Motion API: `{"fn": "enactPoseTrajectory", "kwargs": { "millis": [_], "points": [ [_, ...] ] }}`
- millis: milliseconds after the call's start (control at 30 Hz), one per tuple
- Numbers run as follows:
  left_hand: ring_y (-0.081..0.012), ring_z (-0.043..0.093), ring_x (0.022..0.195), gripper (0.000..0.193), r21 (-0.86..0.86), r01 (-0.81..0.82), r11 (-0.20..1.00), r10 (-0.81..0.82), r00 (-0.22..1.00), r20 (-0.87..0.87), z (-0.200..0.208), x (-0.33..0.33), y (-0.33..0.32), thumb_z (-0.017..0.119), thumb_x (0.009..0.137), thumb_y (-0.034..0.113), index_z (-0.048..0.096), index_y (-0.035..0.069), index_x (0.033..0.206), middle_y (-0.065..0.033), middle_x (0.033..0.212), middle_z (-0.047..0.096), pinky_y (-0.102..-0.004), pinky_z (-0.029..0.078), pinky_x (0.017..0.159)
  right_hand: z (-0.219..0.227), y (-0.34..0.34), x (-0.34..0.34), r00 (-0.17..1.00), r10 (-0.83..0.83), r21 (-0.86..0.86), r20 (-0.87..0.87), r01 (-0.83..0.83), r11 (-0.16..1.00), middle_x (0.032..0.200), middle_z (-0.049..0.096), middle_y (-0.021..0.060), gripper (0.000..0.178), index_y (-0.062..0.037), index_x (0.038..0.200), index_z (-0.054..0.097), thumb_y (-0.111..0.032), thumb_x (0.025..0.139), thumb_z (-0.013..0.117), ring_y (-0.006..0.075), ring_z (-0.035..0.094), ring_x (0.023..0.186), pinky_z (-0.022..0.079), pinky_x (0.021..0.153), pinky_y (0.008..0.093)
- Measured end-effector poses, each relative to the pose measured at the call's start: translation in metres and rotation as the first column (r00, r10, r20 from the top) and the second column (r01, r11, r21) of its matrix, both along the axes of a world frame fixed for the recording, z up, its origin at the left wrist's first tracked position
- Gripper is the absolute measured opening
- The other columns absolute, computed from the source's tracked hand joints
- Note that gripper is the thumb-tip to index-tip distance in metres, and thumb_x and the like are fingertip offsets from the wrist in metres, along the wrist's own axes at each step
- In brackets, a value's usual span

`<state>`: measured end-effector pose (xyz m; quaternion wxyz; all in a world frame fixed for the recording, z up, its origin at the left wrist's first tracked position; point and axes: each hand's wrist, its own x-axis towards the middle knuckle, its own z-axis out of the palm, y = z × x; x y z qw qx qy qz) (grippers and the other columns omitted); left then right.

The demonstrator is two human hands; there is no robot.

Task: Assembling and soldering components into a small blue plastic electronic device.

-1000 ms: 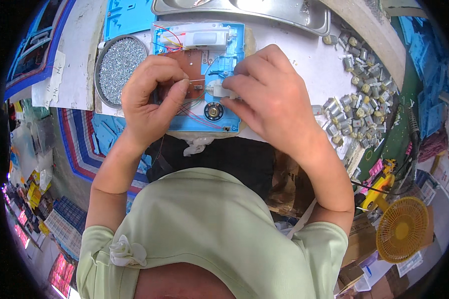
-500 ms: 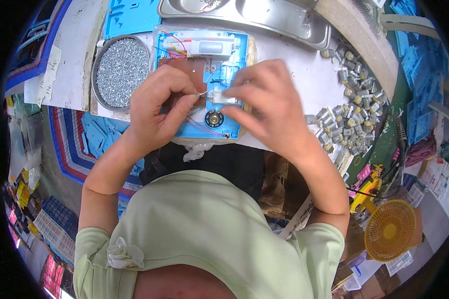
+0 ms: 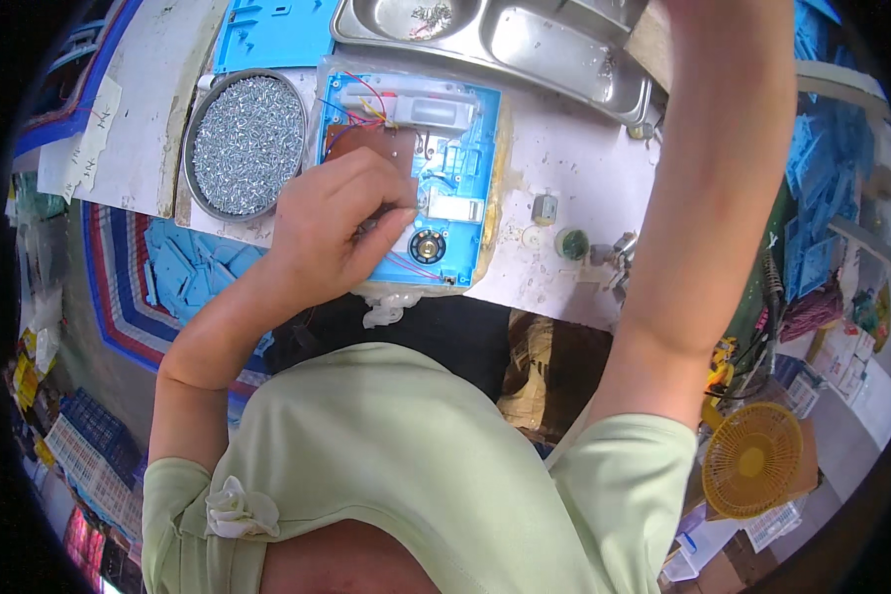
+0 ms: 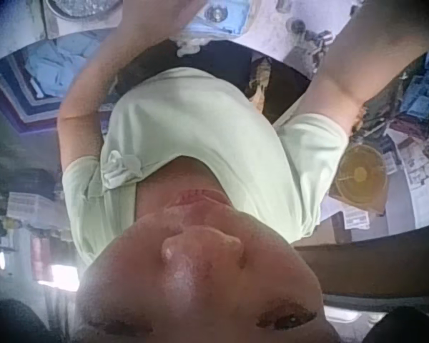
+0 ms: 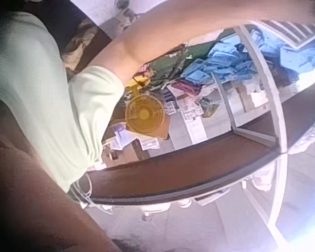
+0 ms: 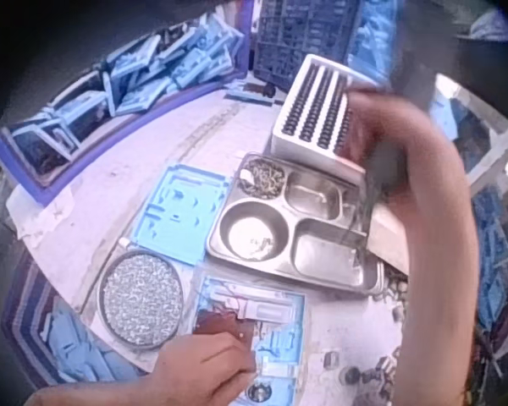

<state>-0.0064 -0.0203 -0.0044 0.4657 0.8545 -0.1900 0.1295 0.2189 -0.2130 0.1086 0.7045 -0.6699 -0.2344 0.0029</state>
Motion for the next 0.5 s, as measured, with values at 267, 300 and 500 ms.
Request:
{"fn": "enactPoseTrajectory", "kwargs": {
  "millis": [267,300,500],
  "points": [
    [-0.0285,0.066,0.077,0.016,0.006,0.010,1.000,-0.010,1.000,-0.008,-0.002,-0.001,-0.002,0.075,0.079,0.004,0.064,0.007,0.090,-0.0077,0.087,0.065,-0.0390,0.050,0.063,-0.077,0.023,-0.115,0.968,0.182,0.122,0.173,-0.205,0.971,0.067,0.050,0.0045,0.031,0.0013,0.122,0.056,-0.018,0.100,0.067,0.0150,0.050,0.058,0.060,0.071,0.0443],
    [-0.0286,0.066,0.078,0.016,0.009,0.010,1.000,-0.010,1.000,-0.008,-0.002,0.000,-0.002,0.075,0.079,0.004,0.064,0.007,0.090,-0.0076,0.087,0.065,-0.0392,0.050,0.063,-0.081,0.025,-0.112,0.966,0.186,0.146,0.179,-0.213,0.966,0.068,0.050,0.0049,0.033,0.0017,0.122,0.055,-0.018,0.099,0.068,0.0150,0.050,0.058,0.060,0.071,0.0439],
    [-0.0302,0.065,0.079,0.015,-0.005,-0.014,1.000,0.014,1.000,-0.001,-0.004,0.001,-0.002,0.075,0.080,0.005,0.064,0.007,0.091,-0.0080,0.087,0.065,-0.0399,0.051,0.064,-0.077,0.029,-0.121,0.984,0.153,0.057,-0.086,-0.148,0.987,0.071,0.056,0.0079,0.035,0.0073,0.121,0.055,-0.012,0.096,0.071,0.0143,0.055,0.060,0.060,0.067,0.0379]
  ]
}}
